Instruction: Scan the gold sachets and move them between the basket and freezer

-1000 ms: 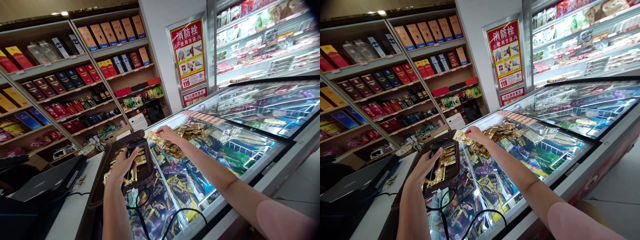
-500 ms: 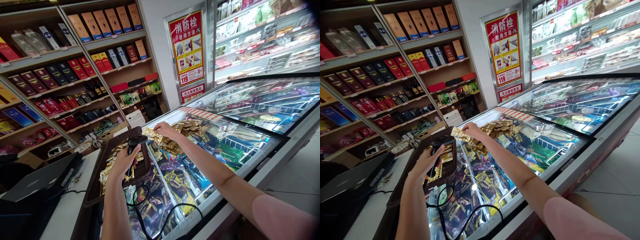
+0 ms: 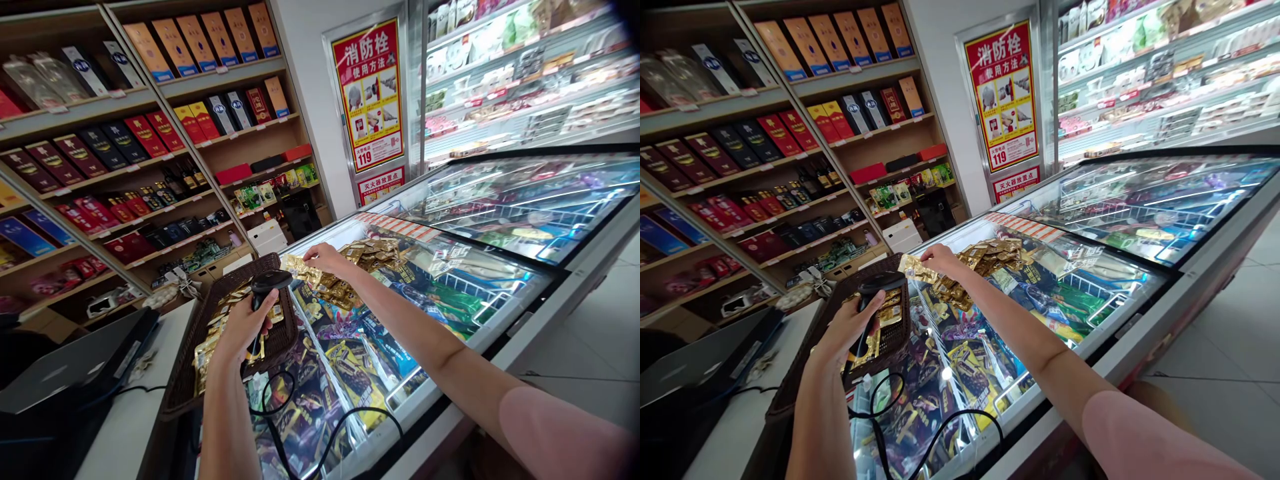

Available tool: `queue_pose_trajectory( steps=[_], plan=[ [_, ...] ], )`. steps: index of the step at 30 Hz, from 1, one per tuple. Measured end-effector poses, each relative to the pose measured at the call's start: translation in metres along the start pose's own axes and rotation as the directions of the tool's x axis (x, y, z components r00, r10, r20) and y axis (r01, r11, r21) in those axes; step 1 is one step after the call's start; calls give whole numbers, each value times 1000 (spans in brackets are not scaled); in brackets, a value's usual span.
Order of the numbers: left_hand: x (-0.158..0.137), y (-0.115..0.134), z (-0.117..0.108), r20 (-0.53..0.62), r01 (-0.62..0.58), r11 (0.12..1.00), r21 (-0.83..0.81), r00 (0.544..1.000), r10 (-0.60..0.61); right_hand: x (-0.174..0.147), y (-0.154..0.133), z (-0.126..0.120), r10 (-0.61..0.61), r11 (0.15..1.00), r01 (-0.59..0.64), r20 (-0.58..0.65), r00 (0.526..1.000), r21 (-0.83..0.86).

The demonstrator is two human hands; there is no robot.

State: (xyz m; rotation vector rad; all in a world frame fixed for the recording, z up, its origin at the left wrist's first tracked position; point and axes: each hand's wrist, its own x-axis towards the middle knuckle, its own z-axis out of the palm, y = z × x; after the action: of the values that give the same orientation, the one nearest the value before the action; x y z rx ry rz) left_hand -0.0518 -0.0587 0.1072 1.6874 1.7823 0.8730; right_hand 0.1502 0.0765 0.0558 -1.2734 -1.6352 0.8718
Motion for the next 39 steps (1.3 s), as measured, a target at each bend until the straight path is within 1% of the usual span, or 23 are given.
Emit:
queue_pose_trajectory(
  steps=[4, 7, 9, 11, 13, 15, 17, 19, 22, 25, 27, 29, 31, 33, 34, 35, 37, 38, 39],
  plan=[
    [5, -9, -1, -4, -29, 999, -34, 1000, 29, 3, 4, 2, 0, 1000, 0, 1, 1000, -14],
    [8, -14, -6, 9, -5, 998, -64, 1000, 6, 8, 11, 2, 4, 999, -5, -14, 1000, -46],
    [8, -16, -12, 6, 27, 998, -62, 1000, -27, 12, 17, -1, 26, 993, -29, -32, 999, -111],
    [6, -16, -21, -10, 65, 996, -64, 998, -66, 17, 25, -7, 73, 970, -86, -68, 995, -226],
    [3, -17, -30, -38, 98, 991, -89, 994, -101, 20, 35, -14, 145, 914, -182, -126, 981, -363],
    [-1, -18, -40, -70, 123, 984, -132, 989, -133, 22, 43, -20, 200, 830, -269, -189, 961, -489],
    [-4, -22, -50, -113, 136, 976, -169, 981, -157, 21, 51, -23, 213, 748, -315, -239, 947, -584],
    [-7, -31, -62, -150, 162, 970, -183, 970, -190, 17, 56, -21, 177, 685, -314, -267, 947, -658],
    [-9, -50, -81, -189, 234, 957, -169, 946, -265, 9, 58, -12, 109, 606, -295, -290, 951, -739],
    [-10, -74, -98, -269, 287, 940, -184, 905, -329, 0, 53, -2, 21, 547, -244, -278, 960, -801],
    [-12, -89, -106, -343, 300, 931, -207, 869, -356, -5, 44, 6, -49, 534, -165, -225, 973, -829],
    [-15, -100, -112, -387, 309, 922, -234, 840, -380, -7, 30, 19, -94, 542, -56, -127, 987, -838],
    [-18, -107, -115, -399, 311, 909, -277, 823, -403, -9, 11, 41, -124, 558, 83, 17, 992, -825],
    [-20, -111, -117, -404, 306, 900, -310, 814, -416, -10, -10, 71, -150, 551, 243, 192, 970, -798],
    [-20, -112, -117, -407, 300, 899, -318, 814, -415, -11, -20, 87, -161, 529, 330, 290, 943, -782],
    [-20, -113, -118, -405, 294, 900, -321, 817, -411, -12, -28, 104, -176, 488, 427, 393, 902, -762],
    [-21, -115, -118, -392, 272, 909, -316, 835, -386, -13, -38, 134, -215, 364, 622, 587, 780, -693],
    [-21, -116, -118, -386, 257, 914, -313, 845, -370, -12, -39, 146, -221, 297, 692, 658, 720, -658],
    [-21, -117, -119, -382, 245, 918, -312, 852, -357, -12, -39, 157, -224, 236, 739, 705, 673, -631]
  ],
)
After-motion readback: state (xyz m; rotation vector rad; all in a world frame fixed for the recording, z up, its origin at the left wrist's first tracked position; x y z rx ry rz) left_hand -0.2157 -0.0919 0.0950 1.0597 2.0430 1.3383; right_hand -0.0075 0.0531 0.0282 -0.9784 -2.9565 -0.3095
